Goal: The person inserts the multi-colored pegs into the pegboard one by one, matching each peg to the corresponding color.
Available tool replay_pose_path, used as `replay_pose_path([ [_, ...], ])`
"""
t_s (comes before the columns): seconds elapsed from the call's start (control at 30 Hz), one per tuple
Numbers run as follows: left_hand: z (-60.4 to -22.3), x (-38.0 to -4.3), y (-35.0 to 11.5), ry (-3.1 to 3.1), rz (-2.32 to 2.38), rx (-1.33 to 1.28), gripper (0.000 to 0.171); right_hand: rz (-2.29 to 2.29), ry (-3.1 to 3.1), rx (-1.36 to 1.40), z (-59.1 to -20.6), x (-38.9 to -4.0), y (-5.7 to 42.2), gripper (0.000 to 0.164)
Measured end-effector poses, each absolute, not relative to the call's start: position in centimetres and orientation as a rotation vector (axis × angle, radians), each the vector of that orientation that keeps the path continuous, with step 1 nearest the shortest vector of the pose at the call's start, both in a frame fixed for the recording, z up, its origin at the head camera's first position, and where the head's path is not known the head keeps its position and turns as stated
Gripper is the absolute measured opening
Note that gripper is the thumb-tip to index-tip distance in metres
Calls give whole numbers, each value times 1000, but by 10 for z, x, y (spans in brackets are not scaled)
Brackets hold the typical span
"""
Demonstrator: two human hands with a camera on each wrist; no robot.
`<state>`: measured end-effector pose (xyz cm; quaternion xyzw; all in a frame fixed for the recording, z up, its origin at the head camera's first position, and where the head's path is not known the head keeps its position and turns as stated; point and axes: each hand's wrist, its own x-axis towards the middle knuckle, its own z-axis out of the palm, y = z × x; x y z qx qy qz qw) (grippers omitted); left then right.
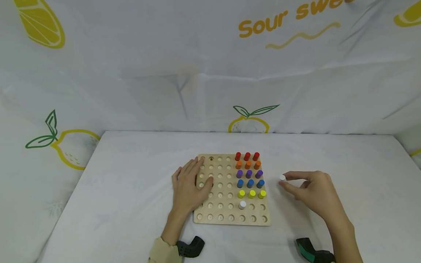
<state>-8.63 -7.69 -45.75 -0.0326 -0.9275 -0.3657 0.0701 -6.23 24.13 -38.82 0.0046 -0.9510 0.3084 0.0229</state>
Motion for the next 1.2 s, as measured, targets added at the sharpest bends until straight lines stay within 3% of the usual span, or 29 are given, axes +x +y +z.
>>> replay_pose_path([
  [0.8, -459, -87, -77, -2768, -1116, -103, 65, 1225, -3016, 180, -380, -60, 236, 20],
  [1.2, -459, -87, -77, -2775, -1109, -102, 65, 1420, -2984, 406, -382, -56, 230, 14],
])
